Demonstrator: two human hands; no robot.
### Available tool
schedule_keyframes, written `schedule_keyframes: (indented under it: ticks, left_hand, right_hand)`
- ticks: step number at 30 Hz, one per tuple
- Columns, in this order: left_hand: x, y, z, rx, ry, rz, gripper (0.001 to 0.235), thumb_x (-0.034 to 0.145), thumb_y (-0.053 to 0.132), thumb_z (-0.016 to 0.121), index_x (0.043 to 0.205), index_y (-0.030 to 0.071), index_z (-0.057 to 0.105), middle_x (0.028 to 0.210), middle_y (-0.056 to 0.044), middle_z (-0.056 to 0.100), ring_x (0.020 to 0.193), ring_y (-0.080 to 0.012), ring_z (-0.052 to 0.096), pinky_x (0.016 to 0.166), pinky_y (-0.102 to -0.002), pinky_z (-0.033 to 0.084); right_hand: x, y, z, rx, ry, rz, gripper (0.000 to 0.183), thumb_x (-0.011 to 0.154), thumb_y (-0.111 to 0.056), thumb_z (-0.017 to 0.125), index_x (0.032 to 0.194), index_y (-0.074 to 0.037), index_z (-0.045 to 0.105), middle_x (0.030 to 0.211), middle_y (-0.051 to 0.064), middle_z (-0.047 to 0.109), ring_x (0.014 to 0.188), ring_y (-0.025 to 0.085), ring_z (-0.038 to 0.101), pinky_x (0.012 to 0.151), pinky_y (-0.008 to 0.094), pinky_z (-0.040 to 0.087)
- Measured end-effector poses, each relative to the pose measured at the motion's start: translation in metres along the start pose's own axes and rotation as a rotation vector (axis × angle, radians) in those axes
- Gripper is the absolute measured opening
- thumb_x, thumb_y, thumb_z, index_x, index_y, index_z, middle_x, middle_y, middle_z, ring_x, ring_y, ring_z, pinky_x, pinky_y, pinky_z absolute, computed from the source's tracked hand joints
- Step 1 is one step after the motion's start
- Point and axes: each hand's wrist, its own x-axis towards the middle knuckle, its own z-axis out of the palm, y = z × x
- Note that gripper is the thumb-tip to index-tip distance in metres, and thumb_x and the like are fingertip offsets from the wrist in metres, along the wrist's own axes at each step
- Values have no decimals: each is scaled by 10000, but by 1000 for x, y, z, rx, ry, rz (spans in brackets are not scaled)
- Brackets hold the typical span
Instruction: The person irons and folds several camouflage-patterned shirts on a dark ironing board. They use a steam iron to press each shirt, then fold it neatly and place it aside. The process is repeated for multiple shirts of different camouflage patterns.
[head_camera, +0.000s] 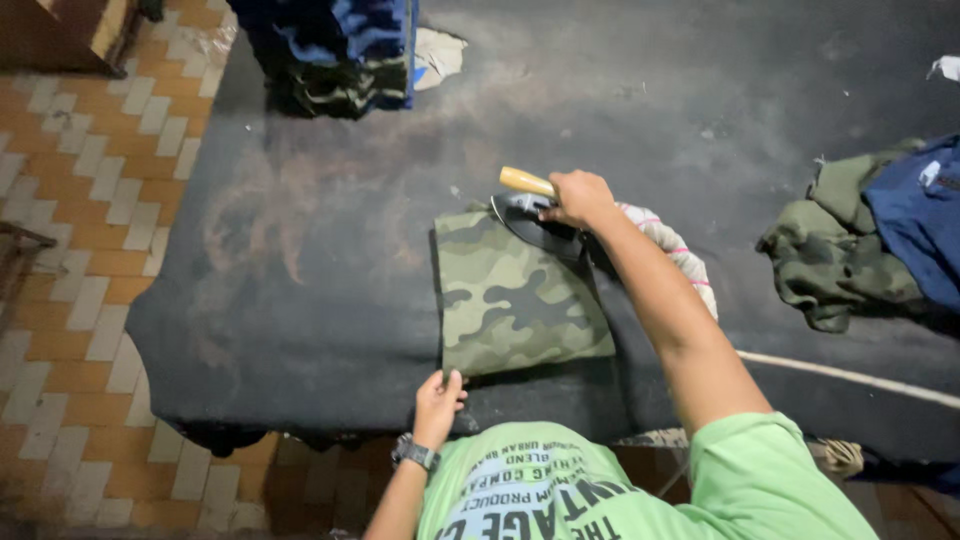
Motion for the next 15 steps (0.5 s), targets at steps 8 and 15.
schedule_keyframes:
  ticks: [8,15]
  left_hand:
    - [10,9,31,-38,27,100,292,956,304,692,1069,34,686,857,-11,716,709,-87,652,605,-241,504]
    - [11,43,0,140,-193,-83,387,1005,387,628,1049,28,769,919,-70,775,723,-88,651,641,-246,506]
  right_hand:
    - [19,-55,-1,46,-85,-305,556,700,-549,871,1020,-129,699,913,176,720,915,419,676,769,532,528]
    - [54,-137,14,12,-162,-224,483,695,-463,891,1012,-140,722,984,119,736,965,348,705,806,478,557]
